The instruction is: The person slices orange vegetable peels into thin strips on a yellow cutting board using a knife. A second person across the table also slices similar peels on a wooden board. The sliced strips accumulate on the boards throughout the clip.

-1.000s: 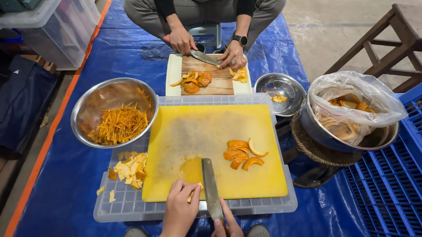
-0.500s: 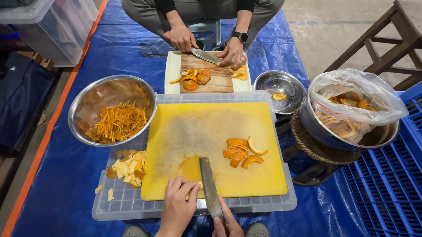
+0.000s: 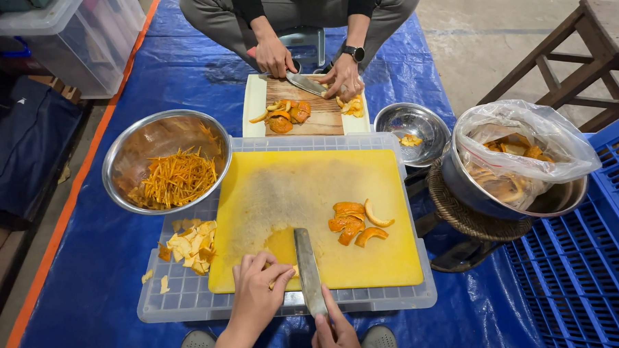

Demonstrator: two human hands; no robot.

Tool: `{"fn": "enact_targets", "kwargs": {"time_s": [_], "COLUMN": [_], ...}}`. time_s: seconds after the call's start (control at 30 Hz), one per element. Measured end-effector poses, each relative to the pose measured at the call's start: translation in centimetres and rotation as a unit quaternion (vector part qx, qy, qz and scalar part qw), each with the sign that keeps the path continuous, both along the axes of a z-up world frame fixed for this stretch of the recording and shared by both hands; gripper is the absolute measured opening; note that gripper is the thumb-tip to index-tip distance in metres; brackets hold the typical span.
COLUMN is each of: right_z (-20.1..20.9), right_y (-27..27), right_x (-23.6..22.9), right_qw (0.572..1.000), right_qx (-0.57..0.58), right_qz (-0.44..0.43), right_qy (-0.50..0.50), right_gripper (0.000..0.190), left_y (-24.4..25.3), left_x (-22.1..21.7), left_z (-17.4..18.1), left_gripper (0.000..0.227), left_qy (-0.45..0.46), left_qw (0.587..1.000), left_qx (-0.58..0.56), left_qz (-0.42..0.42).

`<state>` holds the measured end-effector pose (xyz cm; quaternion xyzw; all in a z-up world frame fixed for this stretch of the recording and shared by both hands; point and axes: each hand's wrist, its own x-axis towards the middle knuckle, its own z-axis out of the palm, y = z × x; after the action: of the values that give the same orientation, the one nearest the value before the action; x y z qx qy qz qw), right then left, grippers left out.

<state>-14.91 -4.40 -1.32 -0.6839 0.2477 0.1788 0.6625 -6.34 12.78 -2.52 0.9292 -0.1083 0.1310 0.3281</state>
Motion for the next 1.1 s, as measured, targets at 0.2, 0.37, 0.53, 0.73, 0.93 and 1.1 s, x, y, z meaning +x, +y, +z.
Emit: {"fn": "enact_targets", "kwargs": {"time_s": [0.2, 0.37, 0.53, 0.73, 0.93, 1.1], "right_z": [0.6, 2.1, 2.4, 2.2, 1.9, 2.8], "right_y": [0.2, 0.8, 1.0, 1.2, 0.7, 1.0], "right_x": [0.0, 0.8, 1.0, 1.3, 0.8, 1.5], "right_qw": [1.000, 0.998, 0.998, 0.997, 0.999, 0.998], "right_qx": [0.018, 0.045, 0.040, 0.048, -0.002, 0.028], "right_qz": [-0.014, -0.026, -0.028, -0.042, 0.008, -0.004], "right_qy": [0.011, 0.047, 0.049, 0.048, 0.052, 0.058], "right_gripper": [0.063, 0.064, 0.064, 0.063, 0.065, 0.065], "left_y": [0.2, 0.2, 0.3, 0.3, 0.3, 0.3], "left_x": [0.0, 0.1, 0.1, 0.1, 0.1, 0.1], "left_z": [-0.3, -0.3, -0.3, -0.4, -0.4, -0.7], "left_gripper": [0.009, 0.009, 0.009, 0.008, 0.010, 0.010], "left_qy": [-0.025, -0.029, -0.042, -0.049, -0.056, -0.051], "left_qw": [1.000, 0.999, 0.999, 0.999, 0.998, 0.999], "left_qx": [0.015, 0.019, 0.022, 0.017, 0.005, 0.009], "left_qz": [-0.011, -0.011, -0.011, -0.012, -0.010, -0.007]}}
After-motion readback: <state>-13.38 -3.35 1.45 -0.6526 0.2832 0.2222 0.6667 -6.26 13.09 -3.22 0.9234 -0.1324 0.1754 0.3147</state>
